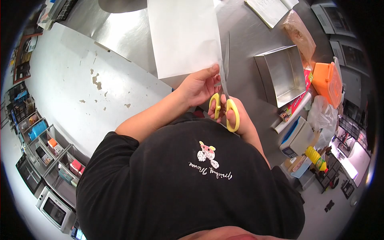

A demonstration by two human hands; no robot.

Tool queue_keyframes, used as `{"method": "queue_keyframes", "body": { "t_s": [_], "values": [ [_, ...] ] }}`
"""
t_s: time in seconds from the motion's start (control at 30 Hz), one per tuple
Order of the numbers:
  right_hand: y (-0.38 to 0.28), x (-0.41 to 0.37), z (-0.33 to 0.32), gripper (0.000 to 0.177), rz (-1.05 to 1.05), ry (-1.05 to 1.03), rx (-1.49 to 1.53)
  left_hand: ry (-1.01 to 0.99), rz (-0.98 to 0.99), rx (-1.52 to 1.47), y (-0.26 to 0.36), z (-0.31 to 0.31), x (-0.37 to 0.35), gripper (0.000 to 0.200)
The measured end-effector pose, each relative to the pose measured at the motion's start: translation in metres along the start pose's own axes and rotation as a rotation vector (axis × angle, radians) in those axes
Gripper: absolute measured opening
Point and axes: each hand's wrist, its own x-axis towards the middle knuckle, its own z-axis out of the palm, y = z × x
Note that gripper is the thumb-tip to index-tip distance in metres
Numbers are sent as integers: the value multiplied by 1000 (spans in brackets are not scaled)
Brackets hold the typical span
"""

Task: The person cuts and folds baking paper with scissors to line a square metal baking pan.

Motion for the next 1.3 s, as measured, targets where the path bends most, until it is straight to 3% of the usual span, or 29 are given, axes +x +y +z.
{"method": "queue_keyframes", "body": {
  "t_s": [0.07,0.2,0.27,0.4,0.47,0.9,0.97,1.3],
  "values": [
    [-5,1,2,86,53,43,-48,3,-13,42,1,0,0,17],
    [-4,2,0,86,41,49,-53,26,-13,68,1,3,1,18],
    [-2,2,-2,56,-31,23,-9,20,-54,82,3,1,1,19],
    [-3,3,-2,47,-32,31,2,18,-64,57,3,-4,4,19],
    [-7,3,-1,86,32,51,-74,15,-61,61,3,0,4,19],
    [0,0,-3,77,-44,41,-63,26,-15,75,1,1,6,17],
    [1,-1,-2,67,-80,56,-26,-12,-57,66,2,0,5,15],
    [6,-1,-1,71,-110,61,-6,21,-66,121,0,1,6,17]
  ]
}}
